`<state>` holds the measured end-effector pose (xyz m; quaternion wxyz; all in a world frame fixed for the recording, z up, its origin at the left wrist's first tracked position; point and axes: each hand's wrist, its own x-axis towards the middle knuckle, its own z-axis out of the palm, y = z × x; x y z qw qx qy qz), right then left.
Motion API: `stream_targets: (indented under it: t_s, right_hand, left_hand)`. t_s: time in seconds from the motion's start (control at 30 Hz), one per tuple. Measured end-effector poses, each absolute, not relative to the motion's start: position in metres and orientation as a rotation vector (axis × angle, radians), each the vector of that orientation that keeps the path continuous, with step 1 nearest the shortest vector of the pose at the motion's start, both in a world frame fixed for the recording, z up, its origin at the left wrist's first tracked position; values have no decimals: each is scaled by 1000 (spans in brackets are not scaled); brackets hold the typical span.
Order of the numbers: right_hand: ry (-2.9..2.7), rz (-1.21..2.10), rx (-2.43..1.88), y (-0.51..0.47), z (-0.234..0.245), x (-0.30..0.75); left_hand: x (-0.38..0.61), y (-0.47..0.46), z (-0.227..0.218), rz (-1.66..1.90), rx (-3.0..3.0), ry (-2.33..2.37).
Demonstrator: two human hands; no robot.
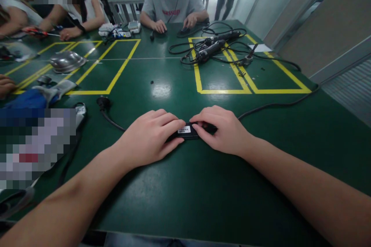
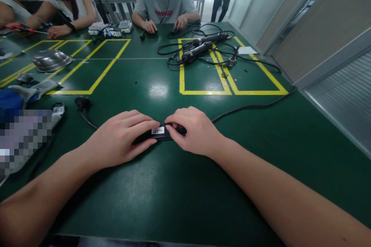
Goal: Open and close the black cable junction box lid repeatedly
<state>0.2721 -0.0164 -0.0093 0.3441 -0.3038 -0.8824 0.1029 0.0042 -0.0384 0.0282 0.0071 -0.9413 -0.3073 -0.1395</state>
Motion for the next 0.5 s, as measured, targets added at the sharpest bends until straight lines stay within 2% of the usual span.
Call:
stream_targets:
  t_s: [0.5]
  right_hand:
    - [-2298, 232, -745, -16, -9, 270]
  left_hand:
    - [3, -38, 30, -424, -2919, -946]
